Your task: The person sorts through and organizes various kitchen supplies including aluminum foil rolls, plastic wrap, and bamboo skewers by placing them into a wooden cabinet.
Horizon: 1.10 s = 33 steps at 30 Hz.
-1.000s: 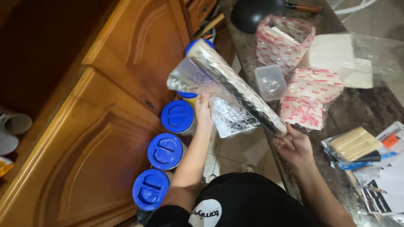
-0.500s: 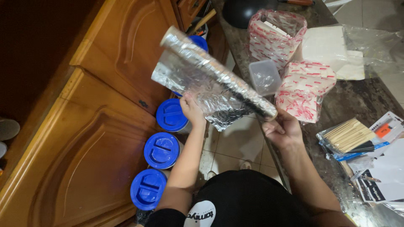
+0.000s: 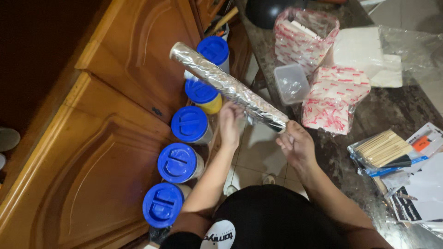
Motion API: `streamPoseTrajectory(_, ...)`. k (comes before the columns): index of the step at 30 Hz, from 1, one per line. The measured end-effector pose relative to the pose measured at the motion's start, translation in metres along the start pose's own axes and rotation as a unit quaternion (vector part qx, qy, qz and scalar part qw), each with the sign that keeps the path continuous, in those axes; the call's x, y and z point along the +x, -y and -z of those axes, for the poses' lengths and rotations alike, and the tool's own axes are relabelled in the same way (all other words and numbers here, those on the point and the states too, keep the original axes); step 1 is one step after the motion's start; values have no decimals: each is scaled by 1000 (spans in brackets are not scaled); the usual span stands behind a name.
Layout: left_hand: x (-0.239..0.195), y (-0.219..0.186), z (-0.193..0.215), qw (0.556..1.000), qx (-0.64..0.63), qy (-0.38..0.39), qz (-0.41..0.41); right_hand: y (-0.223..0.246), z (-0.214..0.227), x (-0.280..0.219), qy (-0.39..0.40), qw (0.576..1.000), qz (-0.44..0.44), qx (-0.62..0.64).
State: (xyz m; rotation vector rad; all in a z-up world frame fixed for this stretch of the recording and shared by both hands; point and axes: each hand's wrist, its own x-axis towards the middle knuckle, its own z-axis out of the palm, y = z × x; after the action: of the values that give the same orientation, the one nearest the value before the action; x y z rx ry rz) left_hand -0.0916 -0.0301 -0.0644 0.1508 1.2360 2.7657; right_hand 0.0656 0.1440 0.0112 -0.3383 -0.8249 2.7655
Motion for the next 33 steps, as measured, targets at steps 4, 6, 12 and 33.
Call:
streamPoseTrajectory(4, 0, -35, -34, 986, -94, 129, 40, -27, 7, -5, -6, 994, -107, 22)
streamPoseTrajectory(6, 2, -43, -36, 980, -118, 147, 69, -37, 6, -8, -11, 984, -172, 42)
streamPoseTrajectory(12, 8, -45, -25, 973, -38, 141, 176, -30, 16, -4, 38, 896, -317, -309)
streamPoseTrajectory(33, -13, -132, -40, 497, 791, 356, -21, -4, -75, 83, 315, 425, 23, -848)
